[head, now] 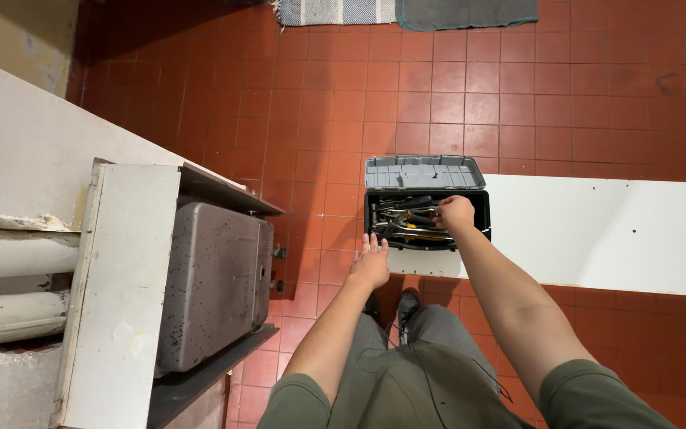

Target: Handling and inspecting small components for furniture assembly.

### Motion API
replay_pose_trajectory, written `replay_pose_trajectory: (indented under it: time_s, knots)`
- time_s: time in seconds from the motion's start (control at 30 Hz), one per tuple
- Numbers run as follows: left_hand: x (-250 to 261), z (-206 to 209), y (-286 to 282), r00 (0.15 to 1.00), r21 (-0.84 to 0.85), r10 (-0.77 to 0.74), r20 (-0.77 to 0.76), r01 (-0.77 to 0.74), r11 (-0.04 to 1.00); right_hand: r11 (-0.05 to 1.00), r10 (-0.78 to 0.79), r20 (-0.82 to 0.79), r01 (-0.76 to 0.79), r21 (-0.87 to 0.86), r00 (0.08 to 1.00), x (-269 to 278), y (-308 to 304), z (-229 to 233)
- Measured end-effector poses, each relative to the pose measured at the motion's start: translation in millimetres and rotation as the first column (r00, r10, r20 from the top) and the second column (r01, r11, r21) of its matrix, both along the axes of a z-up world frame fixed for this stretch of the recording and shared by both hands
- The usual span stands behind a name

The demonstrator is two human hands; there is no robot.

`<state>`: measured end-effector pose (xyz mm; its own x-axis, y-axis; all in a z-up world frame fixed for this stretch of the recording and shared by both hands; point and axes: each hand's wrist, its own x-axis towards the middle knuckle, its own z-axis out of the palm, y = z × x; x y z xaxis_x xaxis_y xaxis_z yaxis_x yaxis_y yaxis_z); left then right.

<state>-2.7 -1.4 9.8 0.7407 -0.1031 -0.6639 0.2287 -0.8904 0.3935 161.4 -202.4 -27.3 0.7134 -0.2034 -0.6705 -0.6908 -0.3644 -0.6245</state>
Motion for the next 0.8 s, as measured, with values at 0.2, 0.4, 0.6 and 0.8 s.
replay_pose_trajectory:
  time_s: [0.2, 0.4, 0.6, 0.8]
  knots:
    - [0.8, -14.9, 1.1, 1.000, 0.014, -0.009, 0.001, 0.009, 1.000, 0.998, 0.017, 0.052, -0.020, 0.065, 0.999, -4.0, -6.4, -8.5]
    - [-12.4, -3.5, 2.0, 0.999, -0.002, -0.002, 0.049, 0.002, 1.000, 0.990, 0.016, 0.122, -0.032, 0.135, 0.992, -23.7, -3.4, 40.6]
    - [-18.6, 38.3, -7.6, 0.997, -0.066, 0.031, 0.064, -0.027, 0.997, 0.973, 0.089, 0.130, -0.114, 0.202, 0.987, -44.6, 0.2, 101.7]
    - [-16.3, 86.3, -17.7, 0.985, -0.184, 0.117, 0.126, -0.093, 0.978, 0.924, 0.146, 0.163, -0.194, 0.330, 0.976, -64.1, -1.4, 138.3]
